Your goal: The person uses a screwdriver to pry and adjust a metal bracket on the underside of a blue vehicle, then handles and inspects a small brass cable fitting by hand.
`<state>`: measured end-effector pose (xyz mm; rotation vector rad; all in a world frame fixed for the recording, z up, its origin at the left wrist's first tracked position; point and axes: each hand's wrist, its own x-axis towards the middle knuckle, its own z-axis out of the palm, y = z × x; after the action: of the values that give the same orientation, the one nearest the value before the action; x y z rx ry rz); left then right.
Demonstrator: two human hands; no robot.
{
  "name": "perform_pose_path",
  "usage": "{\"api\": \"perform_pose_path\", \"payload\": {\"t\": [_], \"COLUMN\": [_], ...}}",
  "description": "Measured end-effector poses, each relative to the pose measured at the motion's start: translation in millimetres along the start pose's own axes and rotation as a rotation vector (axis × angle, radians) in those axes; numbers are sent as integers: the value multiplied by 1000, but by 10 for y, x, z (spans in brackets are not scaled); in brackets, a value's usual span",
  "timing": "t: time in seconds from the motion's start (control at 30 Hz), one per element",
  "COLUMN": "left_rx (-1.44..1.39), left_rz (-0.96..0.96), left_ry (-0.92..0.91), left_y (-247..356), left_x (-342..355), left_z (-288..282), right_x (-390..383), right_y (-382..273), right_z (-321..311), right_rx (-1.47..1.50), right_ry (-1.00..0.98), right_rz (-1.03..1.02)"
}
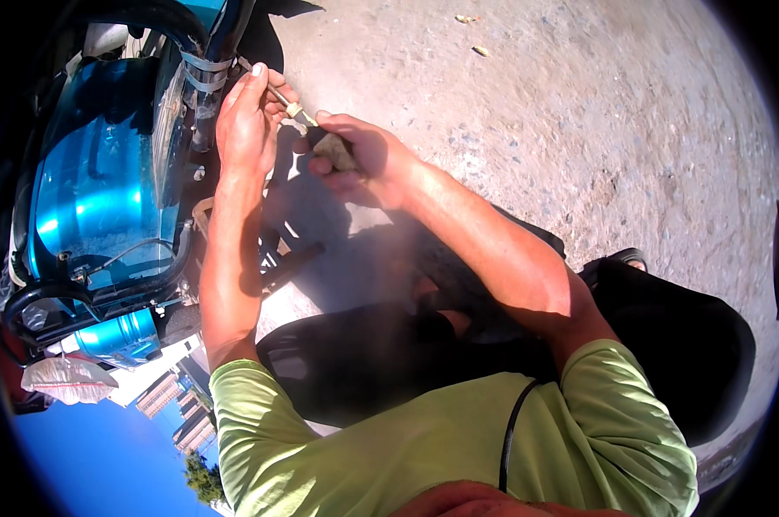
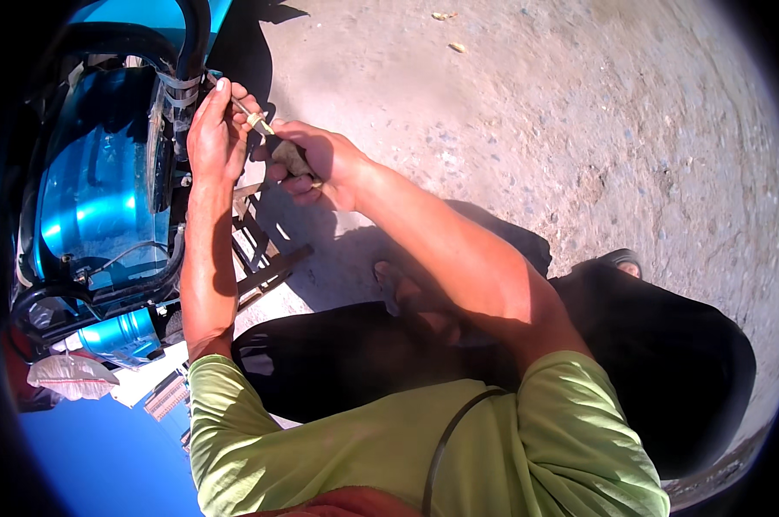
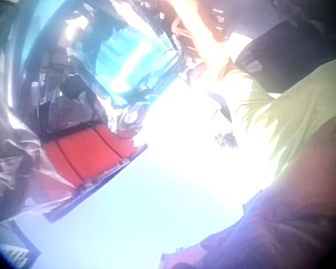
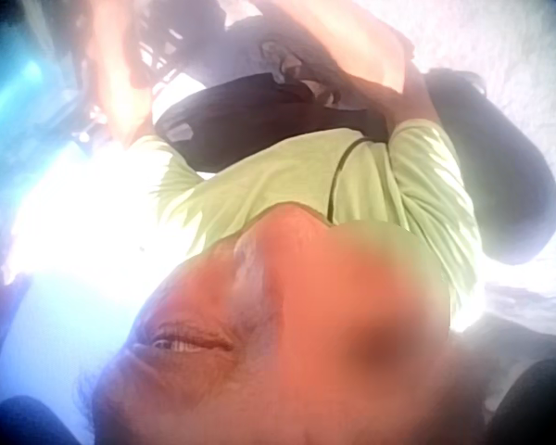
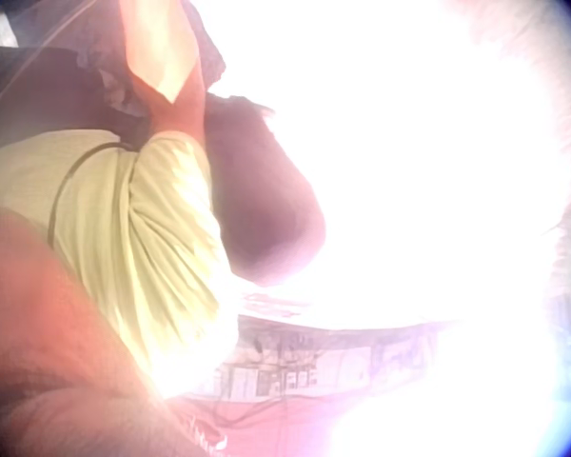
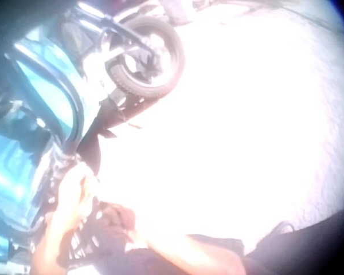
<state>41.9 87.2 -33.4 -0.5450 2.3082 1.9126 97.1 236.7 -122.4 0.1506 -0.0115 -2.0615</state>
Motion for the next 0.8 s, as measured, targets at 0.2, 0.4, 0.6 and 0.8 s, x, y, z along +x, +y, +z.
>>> {"api": "perform_pose_path", "payload": {"t": [0.2,0.4,0.6,0.8], "left_rx": [-7,-35,-14,26], "left_rz": [-4,-5,7,1], "left_ry": [-56,-63,-43,-7], "left_y": [-28,-29,-5,-2], "left_x": [34,55,20,23], "left_z": [-115,-87,-74,-27], "right_x": [-82,-3,-56,42], "right_y": [32,135,-66,-173], "right_z": [170,143,206,-94], "right_rx": [-216,-1034,-476,-26], "right_ry": [191,533,275,-95], "right_rz": [-112,-501,-124,153]}}
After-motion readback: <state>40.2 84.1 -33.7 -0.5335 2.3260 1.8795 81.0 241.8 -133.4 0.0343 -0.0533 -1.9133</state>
